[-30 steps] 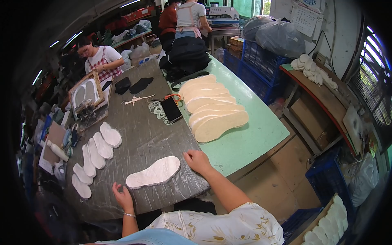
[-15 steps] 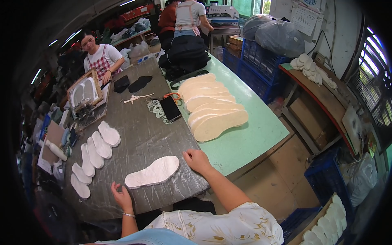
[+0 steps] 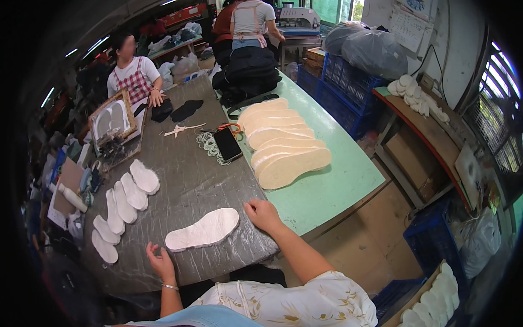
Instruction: The worker is seen organizing and pairing shoe insoles at a manufacturing workbench.
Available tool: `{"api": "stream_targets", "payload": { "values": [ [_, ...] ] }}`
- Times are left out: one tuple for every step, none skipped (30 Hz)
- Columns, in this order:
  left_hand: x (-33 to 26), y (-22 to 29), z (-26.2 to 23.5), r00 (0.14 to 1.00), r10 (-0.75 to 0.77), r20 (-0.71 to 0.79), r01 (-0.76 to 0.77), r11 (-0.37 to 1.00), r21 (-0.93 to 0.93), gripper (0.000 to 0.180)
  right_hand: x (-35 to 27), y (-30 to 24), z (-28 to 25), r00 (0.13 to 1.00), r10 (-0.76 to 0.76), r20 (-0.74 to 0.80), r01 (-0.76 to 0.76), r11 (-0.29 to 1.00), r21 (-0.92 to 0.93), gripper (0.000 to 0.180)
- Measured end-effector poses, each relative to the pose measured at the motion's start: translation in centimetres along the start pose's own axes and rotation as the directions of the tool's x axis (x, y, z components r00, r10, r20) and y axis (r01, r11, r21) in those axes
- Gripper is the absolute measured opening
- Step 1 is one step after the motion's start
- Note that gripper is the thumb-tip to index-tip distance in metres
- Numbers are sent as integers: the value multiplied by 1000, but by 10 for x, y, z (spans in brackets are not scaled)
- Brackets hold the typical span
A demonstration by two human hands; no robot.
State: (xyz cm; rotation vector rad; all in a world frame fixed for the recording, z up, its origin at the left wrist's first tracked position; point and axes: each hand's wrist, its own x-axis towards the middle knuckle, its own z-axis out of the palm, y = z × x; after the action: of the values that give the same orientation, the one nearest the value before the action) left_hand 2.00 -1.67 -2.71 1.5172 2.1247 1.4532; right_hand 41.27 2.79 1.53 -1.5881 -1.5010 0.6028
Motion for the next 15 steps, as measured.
{"api": "stream_targets", "payload": {
  "values": [
    [0, 0, 0, 1000, 1, -2, -1, 1000, -5, 53, 0, 0, 0, 1000, 2, 1, -2, 1000, -1, 31],
    [0, 0, 0, 1000, 4, -4, -4, 1000, -10, 53, 0, 1, 1, 1000, -3, 4, 3, 1000, 3, 31],
    [0, 0, 0, 1000, 4, 0, -4, 1000, -11, 53, 0, 1, 1, 1000, -7, 6, 7, 1000, 3, 31],
    [-1, 0, 0, 1000, 8, 1, -8, 1000, -15, 53, 0, 2, 1, 1000, -11, 2, 11, 1000, 0, 31],
    [-1, -1, 0, 1000, 12, 1, -12, 1000, -18, 53, 1, 1, 1, 1000, -16, 0, 16, 1000, -1, 31],
    [-1, -1, 0, 1000, 10, 1, -10, 1000, -18, 53, 0, 0, 1, 1000, -11, 7, 11, 1000, -4, 31],
    [0, -1, 0, 1000, 14, -1, -14, 1000, -26, 53, 0, -2, 0, 1000, 0, 8, 0, 1000, -9, 31],
    [0, -2, 0, 1000, 18, -3, -18, 999, -34, 53, 0, -2, 1, 1000, -3, 9, 3, 1000, -6, 31],
    [0, -3, 0, 1000, 17, -1, -17, 999, -29, 53, 0, -2, 1, 1000, -7, 10, 7, 1000, -3, 32],
    [0, -3, 0, 1000, 16, -2, -16, 1000, -26, 53, 0, -3, 0, 1000, 0, 7, 0, 1000, 0, 32],
    [0, -3, 0, 1000, 14, -3, -14, 1000, -22, 53, 0, -3, 0, 1000, 0, 9, 0, 1000, -1, 32],
    [0, -3, 0, 1000, 15, -5, -15, 999, -30, 53, 0, -3, 1, 1000, 8, 11, -8, 1000, -2, 32],
    [-1, -3, 0, 1000, 15, -8, -15, 999, -38, 53, -1, -2, 1, 1000, 16, 12, -16, 1000, -2, 32],
    [0, -1, -1, 1000, 19, -2, -19, 999, -32, 53, 0, -2, 2, 1000, 7, 2, -7, 1000, -1, 32],
    [0, 0, -1, 1000, 22, -6, -22, 999, -32, 53, 0, -1, 2, 1000, 10, 9, -10, 1000, -15, 32]
  ]
}}
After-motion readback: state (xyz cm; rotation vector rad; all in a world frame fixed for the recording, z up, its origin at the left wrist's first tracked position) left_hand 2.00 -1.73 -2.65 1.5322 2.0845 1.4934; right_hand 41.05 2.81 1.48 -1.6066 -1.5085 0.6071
